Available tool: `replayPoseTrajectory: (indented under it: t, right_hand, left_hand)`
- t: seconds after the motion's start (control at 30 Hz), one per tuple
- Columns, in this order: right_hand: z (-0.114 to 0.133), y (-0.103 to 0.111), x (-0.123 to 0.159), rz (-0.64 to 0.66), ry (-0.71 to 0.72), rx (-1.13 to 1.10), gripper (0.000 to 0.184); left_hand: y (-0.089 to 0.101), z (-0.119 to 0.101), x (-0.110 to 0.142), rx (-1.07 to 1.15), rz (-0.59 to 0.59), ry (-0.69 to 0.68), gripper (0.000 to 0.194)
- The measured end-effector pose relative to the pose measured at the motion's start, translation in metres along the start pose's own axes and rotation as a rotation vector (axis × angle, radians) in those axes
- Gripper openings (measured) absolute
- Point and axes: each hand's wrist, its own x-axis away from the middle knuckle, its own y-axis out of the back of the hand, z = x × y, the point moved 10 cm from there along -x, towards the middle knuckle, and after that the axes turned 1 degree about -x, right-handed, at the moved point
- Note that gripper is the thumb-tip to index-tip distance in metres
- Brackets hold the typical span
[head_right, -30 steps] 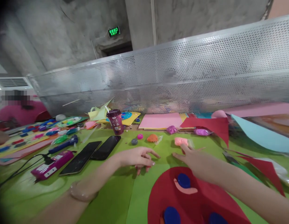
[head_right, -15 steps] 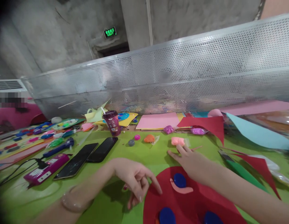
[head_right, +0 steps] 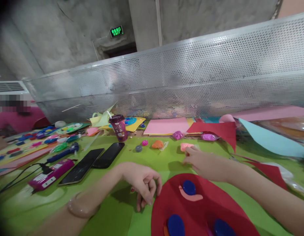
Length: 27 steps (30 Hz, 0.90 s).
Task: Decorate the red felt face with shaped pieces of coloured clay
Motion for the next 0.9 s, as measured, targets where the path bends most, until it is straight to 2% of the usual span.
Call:
replayPoseTrajectory:
  t: [0.07,0.2,0.53,0.67,0.9]
  right_hand:
    - [-0.002,-0.001,-0.006,0.022,0.028,-0.027,0.034]
    - [-0.010,0.001,-0.010,-0.036,0.014,0.012,0.028]
    - [0.027,-0.007,-0.009,-0.091,0.224,0.375,0.022]
    - [0.029,-0.011,-0.010,-0.131,0.206,0.451,0.022]
    - [0.021,-0.018,-0.015,-0.147,0.166,0.432,0.016]
  left_hand:
    - [0.001,0.000,-0.001,-0.009,-0.006,0.002,0.048]
    - [0.000,-0.002,0.001,-0.035,-0.015,0.001,0.050]
    - [-0.001,-0.003,0.001,-0.034,0.007,-0.001,0.050]
    - [0.000,-0.002,0.000,-0.022,0.018,-0.016,0.050]
    - [0.001,-0.003,-0.002,-0.013,0.008,-0.043,0.045]
